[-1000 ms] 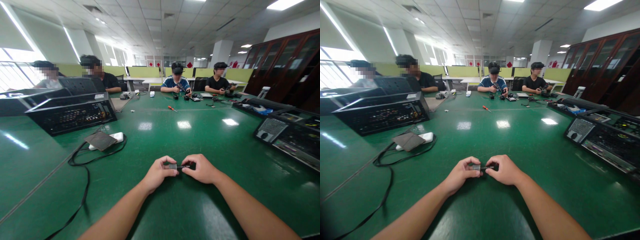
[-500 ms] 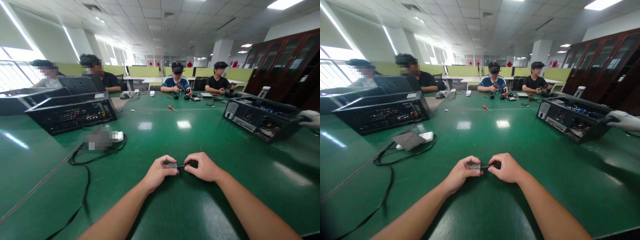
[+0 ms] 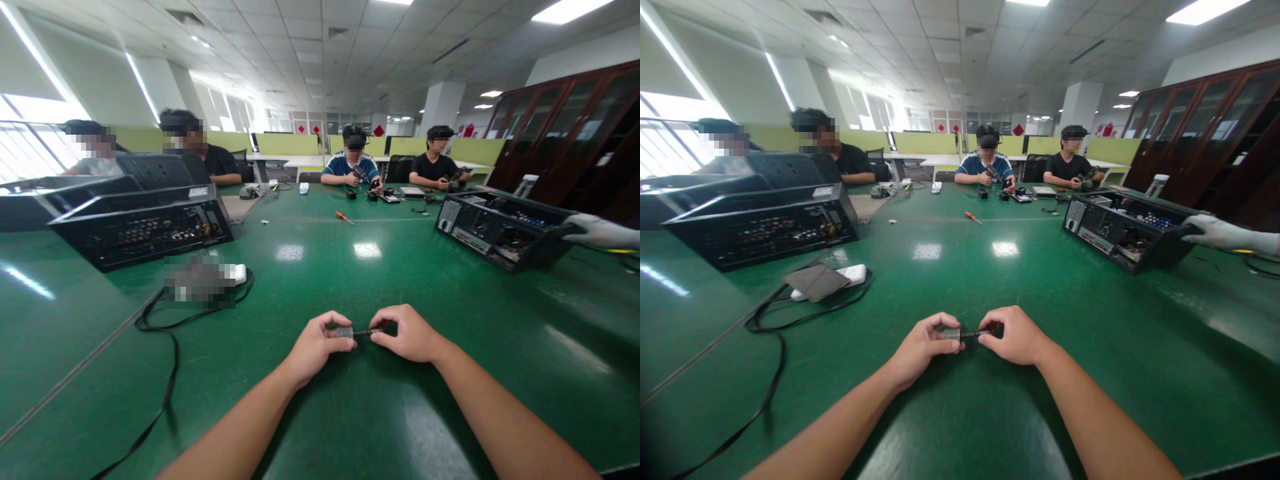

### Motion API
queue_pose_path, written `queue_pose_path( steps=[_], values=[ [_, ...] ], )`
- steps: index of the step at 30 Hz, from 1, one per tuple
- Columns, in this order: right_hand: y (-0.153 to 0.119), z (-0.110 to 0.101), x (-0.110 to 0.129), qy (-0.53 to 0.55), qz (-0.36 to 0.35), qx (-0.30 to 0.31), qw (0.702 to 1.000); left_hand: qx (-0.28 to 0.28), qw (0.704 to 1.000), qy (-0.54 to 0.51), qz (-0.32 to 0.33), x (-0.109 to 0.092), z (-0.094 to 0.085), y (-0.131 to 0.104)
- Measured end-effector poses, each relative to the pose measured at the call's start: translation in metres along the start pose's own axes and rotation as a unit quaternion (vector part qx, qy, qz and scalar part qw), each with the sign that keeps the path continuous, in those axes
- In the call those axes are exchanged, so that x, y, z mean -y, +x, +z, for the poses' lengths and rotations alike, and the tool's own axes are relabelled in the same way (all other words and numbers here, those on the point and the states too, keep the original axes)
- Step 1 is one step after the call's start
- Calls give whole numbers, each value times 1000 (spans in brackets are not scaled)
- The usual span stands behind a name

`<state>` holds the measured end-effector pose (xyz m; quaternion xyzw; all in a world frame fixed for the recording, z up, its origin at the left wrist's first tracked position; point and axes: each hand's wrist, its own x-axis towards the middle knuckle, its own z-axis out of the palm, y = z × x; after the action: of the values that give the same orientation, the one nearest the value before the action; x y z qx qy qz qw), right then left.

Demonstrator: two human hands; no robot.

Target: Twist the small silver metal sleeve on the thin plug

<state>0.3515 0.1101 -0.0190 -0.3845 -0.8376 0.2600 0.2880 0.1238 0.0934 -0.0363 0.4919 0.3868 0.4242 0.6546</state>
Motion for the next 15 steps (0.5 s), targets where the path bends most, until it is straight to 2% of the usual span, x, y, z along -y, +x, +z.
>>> queue_pose_path(
  steps=[15],
  values=[
    [0,-3,-3,5,5,-7,1000,-20,1000,-4,-3,-2,3,-1]
  ],
)
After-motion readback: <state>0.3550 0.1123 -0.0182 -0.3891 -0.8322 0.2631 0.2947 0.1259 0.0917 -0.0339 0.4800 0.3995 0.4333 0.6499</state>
